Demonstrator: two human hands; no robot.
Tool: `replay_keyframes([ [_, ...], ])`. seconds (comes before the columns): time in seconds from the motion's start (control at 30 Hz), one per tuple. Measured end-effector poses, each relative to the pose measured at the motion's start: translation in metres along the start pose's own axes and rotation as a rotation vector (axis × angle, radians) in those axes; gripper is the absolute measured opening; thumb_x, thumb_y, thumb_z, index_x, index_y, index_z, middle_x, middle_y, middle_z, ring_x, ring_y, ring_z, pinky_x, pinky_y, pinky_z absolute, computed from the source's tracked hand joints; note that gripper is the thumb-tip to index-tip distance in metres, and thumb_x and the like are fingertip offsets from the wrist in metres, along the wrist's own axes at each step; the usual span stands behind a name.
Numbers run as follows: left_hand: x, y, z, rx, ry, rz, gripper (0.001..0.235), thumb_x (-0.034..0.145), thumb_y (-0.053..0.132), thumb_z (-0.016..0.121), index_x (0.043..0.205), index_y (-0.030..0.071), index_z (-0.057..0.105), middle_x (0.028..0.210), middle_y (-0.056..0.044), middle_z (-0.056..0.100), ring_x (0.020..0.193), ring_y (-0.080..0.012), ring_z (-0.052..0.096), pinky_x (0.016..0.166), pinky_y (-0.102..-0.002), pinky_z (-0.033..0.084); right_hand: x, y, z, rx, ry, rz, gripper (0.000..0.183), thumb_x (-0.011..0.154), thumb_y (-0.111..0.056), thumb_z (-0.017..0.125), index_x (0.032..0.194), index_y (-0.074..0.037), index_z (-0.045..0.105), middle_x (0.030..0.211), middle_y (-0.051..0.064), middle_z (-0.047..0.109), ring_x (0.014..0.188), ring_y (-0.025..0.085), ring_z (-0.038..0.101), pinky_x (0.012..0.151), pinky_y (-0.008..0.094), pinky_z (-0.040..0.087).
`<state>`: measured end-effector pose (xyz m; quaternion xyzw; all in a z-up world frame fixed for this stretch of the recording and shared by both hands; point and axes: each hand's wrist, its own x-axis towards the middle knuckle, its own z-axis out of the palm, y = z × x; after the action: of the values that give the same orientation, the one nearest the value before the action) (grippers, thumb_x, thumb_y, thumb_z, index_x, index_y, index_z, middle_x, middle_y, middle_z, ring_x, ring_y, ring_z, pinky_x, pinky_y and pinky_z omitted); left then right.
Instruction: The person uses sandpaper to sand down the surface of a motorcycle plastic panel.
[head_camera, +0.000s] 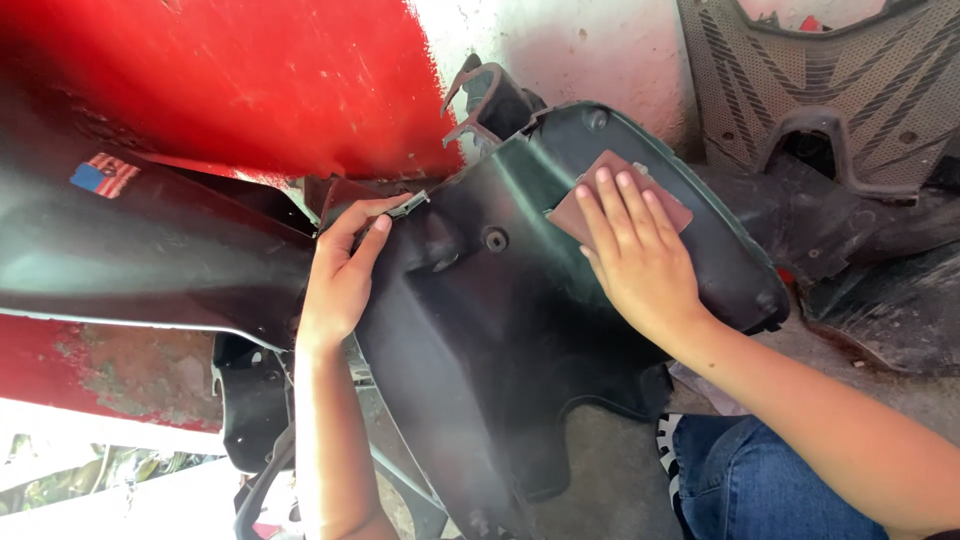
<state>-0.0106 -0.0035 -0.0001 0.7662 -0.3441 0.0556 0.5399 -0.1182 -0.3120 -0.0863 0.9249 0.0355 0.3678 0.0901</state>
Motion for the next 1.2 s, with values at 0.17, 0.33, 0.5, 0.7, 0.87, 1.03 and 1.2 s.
replay_keyframes([
  [0.17, -0.002, 0.002, 0.0, -0.014, 0.018, -0.017, 0.029, 0.108, 0.013, 0.051, 0.129, 0.001, 0.068, 0.119, -0.007, 0.071, 0.118, -0.0129, 0.06, 0.11, -0.028, 0.04, 0.009, 0.002, -0.006, 0.023, 0.024, -0.035, 0.073, 0.094, -0.033, 0.072, 0.156, -0.005, 0.045, 0.161, 0.019, 0.044, 0.149, 0.032, 0.043, 0.123, 0.045, 0.034],
  [0.33, -0.001, 0.005, 0.0, -0.009, 0.009, -0.026, 0.03, 0.108, 0.012, 0.051, 0.13, 0.002, 0.068, 0.123, -0.006, 0.072, 0.12, -0.013, 0.06, 0.112, -0.028, 0.04, 0.018, 0.008, -0.013, 0.213, -0.031, 0.049, 0.073, 0.095, -0.033, 0.069, 0.157, -0.005, 0.041, 0.162, 0.02, 0.043, 0.15, 0.034, 0.042, 0.124, 0.047, 0.033],
  [0.5, 0.001, 0.0, 0.0, -0.014, 0.0, -0.007, 0.03, 0.108, 0.012, 0.051, 0.13, 0.002, 0.067, 0.123, -0.006, 0.072, 0.121, -0.0131, 0.06, 0.112, -0.028, 0.04, 0.021, -0.004, -0.004, 0.223, -0.024, -0.008, 0.073, 0.095, -0.034, 0.066, 0.156, -0.003, 0.04, 0.16, 0.023, 0.042, 0.15, 0.036, 0.039, 0.123, 0.048, 0.03],
  [0.7, -0.001, -0.002, 0.0, 0.001, 0.013, 0.008, 0.029, 0.107, 0.012, 0.052, 0.129, 0.001, 0.067, 0.122, -0.007, 0.072, 0.12, -0.0132, 0.06, 0.111, -0.028, 0.04, 0.042, -0.022, -0.001, 0.153, -0.052, 0.063, 0.076, 0.096, -0.037, 0.065, 0.156, 0.001, 0.038, 0.16, 0.026, 0.04, 0.15, 0.037, 0.036, 0.123, 0.048, 0.027],
  [0.87, -0.001, -0.001, 0.001, 0.015, 0.019, 0.008, 0.029, 0.108, 0.011, 0.051, 0.129, 0.002, 0.068, 0.12, -0.007, 0.072, 0.12, -0.013, 0.061, 0.111, -0.028, 0.041, 0.045, -0.044, 0.028, 0.146, 0.009, -0.087, 0.077, 0.097, -0.04, 0.064, 0.155, 0.004, 0.04, 0.161, 0.024, 0.04, 0.149, 0.035, 0.039, 0.123, 0.048, 0.027],
  [1.03, -0.001, 0.0, 0.001, -0.005, 0.016, 0.026, 0.029, 0.108, 0.012, 0.052, 0.129, 0.001, 0.067, 0.122, -0.006, 0.072, 0.12, -0.0126, 0.061, 0.11, -0.028, 0.04, 0.054, -0.032, 0.016, -0.058, 0.089, -0.007, 0.068, 0.103, -0.037, 0.064, 0.163, -0.015, 0.04, 0.168, 0.007, 0.039, 0.154, 0.022, 0.038, 0.126, 0.041, 0.026],
  [1.2, -0.001, 0.0, 0.003, -0.013, 0.011, 0.016, 0.028, 0.108, 0.012, 0.051, 0.129, 0.002, 0.067, 0.121, -0.006, 0.072, 0.119, -0.0122, 0.061, 0.11, -0.027, 0.041, 0.038, -0.038, 0.024, -0.097, 0.021, -0.023, 0.072, 0.098, -0.037, 0.065, 0.16, -0.01, 0.041, 0.164, 0.014, 0.041, 0.151, 0.027, 0.037, 0.123, 0.045, 0.026],
])
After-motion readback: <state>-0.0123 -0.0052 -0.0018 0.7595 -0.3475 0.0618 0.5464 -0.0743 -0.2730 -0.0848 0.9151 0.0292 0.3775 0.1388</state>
